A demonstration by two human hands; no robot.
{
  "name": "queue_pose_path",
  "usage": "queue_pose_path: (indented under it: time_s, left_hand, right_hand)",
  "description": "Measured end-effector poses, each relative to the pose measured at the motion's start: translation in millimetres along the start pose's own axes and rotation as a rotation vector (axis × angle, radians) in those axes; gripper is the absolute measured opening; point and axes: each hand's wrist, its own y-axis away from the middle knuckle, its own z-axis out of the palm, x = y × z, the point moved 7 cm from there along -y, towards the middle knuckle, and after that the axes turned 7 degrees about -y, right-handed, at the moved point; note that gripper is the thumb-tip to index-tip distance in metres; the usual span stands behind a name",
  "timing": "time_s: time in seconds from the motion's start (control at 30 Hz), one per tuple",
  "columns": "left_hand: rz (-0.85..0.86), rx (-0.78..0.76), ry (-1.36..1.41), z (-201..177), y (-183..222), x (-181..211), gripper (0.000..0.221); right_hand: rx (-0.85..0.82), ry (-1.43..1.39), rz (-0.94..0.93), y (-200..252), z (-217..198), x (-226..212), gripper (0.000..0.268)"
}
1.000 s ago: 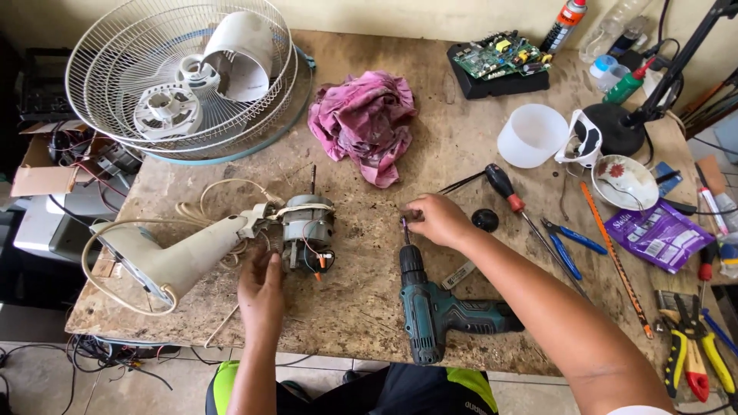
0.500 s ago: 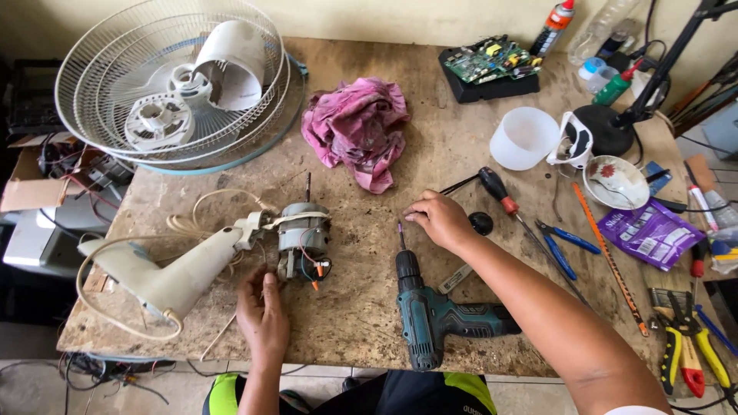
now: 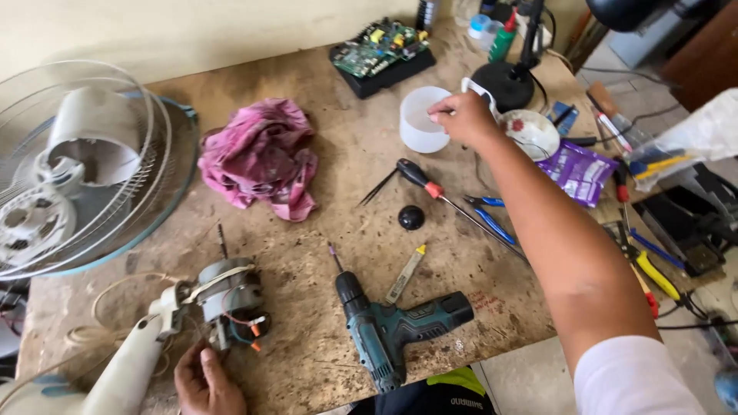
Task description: Disassembling and cleaning the motor components of an electric fan using a power drill and a cloth.
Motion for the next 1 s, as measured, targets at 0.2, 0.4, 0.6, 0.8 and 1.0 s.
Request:
queue_pose_path:
  time_s: [0.2, 0.4, 0.6, 0.8, 1.0]
  left_hand:
    - [0.102, 0.02, 0.201, 5.8, -1.2, -25.4, 0.033]
    - [0.09, 0.02, 0.139, -0.3, -1.1, -12.5, 0.034]
    - [0.126, -0.007, -0.005, -6.8, 0.2, 11.4, 0.027]
    - [-0.068, -0.058, 0.042, -6.4, 3.8, 22.7, 0.032]
    - [-0.081, -0.071, 0.308, 0.1, 2.8, 20.8, 0.028]
  right_hand:
    - [-0.035, 0.205, 0.039, -14.2, 0.4, 1.8, 0.013]
    - [0.016, 0.179, 0.081, -20.0, 0.7, 2.7, 0.016]
    - [0.099, 0.166, -0.15, -13.2, 0.8, -11.0, 0.015]
    - [0.029, 0.19, -0.53, 37.7, 30.1, -58.7, 0.018]
    - [-0.404, 0.209, -0.255, 193.8, 69.9, -154.7, 0.031]
